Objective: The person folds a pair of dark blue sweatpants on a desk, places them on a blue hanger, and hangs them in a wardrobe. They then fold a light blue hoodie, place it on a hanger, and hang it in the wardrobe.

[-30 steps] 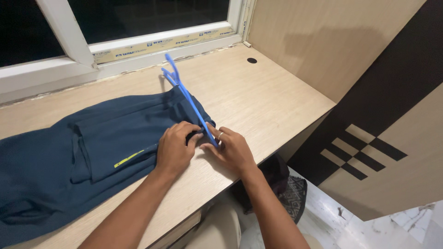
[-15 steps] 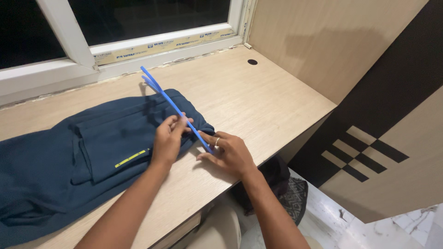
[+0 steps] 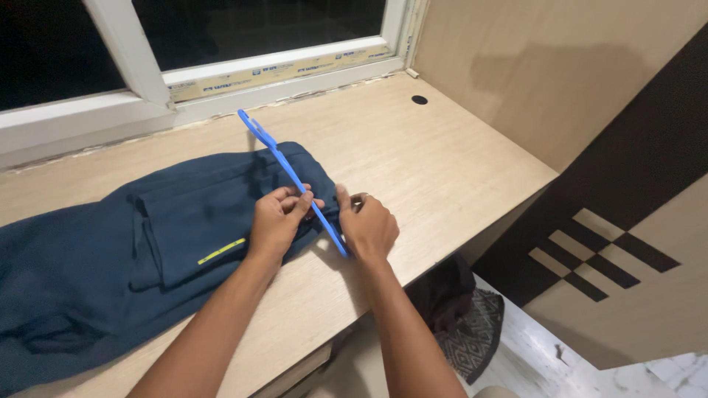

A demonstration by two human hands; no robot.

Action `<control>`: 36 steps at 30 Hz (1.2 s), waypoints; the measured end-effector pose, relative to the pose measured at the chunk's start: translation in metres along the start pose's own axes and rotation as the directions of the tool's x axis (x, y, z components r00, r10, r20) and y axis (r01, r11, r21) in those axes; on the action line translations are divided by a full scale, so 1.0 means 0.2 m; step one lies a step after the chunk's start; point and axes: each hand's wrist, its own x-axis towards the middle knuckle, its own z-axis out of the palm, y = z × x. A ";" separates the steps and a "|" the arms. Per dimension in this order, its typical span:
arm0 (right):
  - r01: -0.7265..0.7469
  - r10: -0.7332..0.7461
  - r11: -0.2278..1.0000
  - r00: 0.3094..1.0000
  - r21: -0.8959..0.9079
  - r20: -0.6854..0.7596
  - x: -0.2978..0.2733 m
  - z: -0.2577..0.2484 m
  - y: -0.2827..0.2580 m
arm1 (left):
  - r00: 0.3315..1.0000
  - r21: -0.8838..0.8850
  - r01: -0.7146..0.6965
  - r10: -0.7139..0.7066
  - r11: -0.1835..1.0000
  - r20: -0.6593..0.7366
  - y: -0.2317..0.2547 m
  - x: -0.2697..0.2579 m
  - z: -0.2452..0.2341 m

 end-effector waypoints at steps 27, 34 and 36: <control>0.179 -0.085 0.779 0.980 0.601 -0.180 0.02 0.05 0.14 | 0.982 -0.676 0.124 -0.190 0.726 -0.024 0.12 -0.06 -0.10; 0.116 -0.029 0.813 0.987 0.571 -0.159 0.02 0.03 0.13 | 0.983 -0.423 0.081 -0.141 0.902 -0.113 0.29 -0.20 -0.22; 0.091 -0.019 0.811 0.991 0.577 -0.129 0.00 0.04 0.13 | 0.982 -0.397 0.059 -0.124 0.916 -0.140 0.31 -0.24 -0.24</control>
